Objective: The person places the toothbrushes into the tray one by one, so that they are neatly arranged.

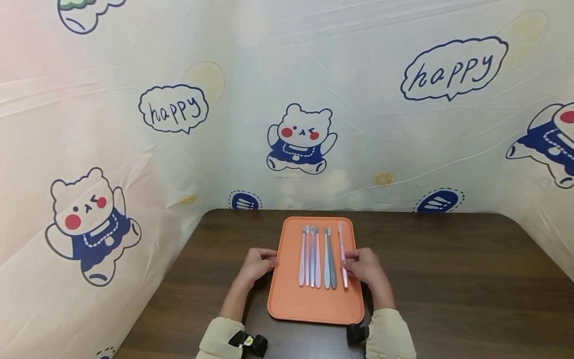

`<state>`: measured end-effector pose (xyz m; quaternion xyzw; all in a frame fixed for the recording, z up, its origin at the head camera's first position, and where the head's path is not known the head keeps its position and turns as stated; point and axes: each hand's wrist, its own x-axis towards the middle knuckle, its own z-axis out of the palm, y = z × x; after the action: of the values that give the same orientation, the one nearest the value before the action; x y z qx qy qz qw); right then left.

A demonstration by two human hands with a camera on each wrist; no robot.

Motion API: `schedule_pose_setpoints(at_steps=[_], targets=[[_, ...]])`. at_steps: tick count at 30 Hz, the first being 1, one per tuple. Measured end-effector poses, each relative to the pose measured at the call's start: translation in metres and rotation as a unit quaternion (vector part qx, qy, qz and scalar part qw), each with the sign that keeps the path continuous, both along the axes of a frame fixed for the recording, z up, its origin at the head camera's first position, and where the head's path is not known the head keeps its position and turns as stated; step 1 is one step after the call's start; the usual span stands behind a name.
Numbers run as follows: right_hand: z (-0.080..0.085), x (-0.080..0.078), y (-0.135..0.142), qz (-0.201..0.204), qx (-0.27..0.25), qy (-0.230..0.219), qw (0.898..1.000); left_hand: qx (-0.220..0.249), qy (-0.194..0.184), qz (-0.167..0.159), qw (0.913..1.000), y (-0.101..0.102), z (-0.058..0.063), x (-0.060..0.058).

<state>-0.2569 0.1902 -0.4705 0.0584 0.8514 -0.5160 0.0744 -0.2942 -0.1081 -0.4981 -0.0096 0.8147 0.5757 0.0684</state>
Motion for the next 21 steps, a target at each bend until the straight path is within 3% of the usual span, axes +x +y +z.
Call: schedule_pose_setpoints(at_steps=[21], targets=[[-0.003,-0.001,-0.02,-0.013,0.057,0.031,0.998,0.004,0.012,-0.006,0.9999,0.0,0.0,0.001]])
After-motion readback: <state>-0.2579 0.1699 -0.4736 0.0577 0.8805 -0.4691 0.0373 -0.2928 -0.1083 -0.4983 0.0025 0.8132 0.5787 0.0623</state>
